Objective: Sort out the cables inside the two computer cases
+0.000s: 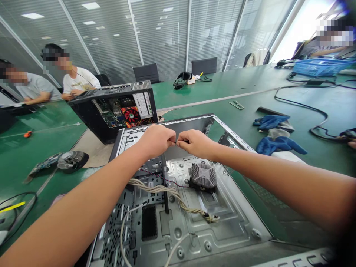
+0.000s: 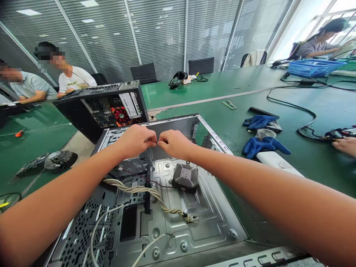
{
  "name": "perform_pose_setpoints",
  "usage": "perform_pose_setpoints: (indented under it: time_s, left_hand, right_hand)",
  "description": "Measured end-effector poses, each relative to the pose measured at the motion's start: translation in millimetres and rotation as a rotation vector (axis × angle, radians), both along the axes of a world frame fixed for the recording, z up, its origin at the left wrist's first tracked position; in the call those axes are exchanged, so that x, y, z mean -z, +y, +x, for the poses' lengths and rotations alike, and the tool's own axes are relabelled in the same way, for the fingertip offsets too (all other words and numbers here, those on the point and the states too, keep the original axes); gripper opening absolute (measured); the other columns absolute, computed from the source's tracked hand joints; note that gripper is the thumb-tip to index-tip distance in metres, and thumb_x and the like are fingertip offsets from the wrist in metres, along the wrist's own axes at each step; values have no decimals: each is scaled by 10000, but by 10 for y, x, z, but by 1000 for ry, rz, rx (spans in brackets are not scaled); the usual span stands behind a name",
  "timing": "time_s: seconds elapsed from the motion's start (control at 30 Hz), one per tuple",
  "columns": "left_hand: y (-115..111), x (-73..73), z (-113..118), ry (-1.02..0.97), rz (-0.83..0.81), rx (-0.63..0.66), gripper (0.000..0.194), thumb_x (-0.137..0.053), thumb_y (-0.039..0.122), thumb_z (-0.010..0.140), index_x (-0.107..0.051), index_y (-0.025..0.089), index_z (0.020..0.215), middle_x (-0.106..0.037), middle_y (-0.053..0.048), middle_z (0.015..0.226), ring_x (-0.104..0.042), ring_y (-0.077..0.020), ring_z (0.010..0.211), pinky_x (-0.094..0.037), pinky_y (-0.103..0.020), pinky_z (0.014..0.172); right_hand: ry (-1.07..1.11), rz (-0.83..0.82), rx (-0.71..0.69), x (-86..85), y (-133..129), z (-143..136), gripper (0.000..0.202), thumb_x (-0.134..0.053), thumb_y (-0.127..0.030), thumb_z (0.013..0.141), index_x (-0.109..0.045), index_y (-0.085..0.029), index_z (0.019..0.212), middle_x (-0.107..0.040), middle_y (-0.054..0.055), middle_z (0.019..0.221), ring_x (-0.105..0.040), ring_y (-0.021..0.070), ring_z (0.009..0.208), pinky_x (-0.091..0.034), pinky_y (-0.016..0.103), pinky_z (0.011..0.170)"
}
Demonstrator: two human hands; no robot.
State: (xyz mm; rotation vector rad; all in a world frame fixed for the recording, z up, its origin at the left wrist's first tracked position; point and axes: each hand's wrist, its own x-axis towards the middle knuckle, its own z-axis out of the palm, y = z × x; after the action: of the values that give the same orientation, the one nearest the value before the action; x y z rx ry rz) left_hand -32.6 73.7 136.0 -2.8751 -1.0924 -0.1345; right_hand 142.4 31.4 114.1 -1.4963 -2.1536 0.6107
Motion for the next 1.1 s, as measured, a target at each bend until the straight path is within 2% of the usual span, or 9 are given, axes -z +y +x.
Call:
perform_pose_setpoints:
  time_s: [0.23,0.47,0.67,0.73,0.97,1.1]
  left_hand:
    - [18,16,-20,-36,6,-2,164,-601,310,819,-720,198,829,-697,-33,756,-564,-157,708,-326,-290,639]
    - [3,-9,8,34,11,-1,162,-582,299,845,-713,205,840,-694,-35,761,-559,-162,709,-307,-302,637]
    - [15,16,5,5,-44,5,141,-581,272,830,-709,213,841,-709,-20,779,-572,-154,711,-325,-293,643]
    - [15,18,1,9,-40,3,147,-577,272,829,-710,210,845,-710,-26,790,-577,-161,723,-331,-296,647]
    - [-7,2,-5,62,22,19,174,-557,285,848,-716,214,858,-675,-49,773,-570,-180,740,-342,-307,661]
    - [-6,-7,2,105,48,31,212,-521,299,883,-718,222,872,-657,-54,758,-558,-182,731,-342,-314,666]
  right_hand:
    - [175,-213,-15,37,48,35,205,-468,-262,853,-610,-164,742,-378,-39,565,-316,111,534,-258,281,543]
    - [58,-59,-10,8,27,14,170,-526,-211,807,-547,-177,641,-474,-16,587,-378,114,567,-276,287,586]
    - [-63,126,-42,31,-12,-4,171,-501,-166,801,-514,-184,632,-503,-4,607,-388,125,587,-272,295,595]
    - [-62,118,-42,46,-5,0,169,-500,-177,802,-514,-184,634,-508,-3,611,-391,125,590,-272,293,595]
    - [28,-58,-71,56,59,33,127,-506,-203,801,-569,-177,694,-521,-15,622,-421,116,594,-299,276,608]
    - [46,-83,-50,31,62,31,146,-527,-210,797,-575,-172,664,-529,-9,602,-430,119,588,-310,282,610]
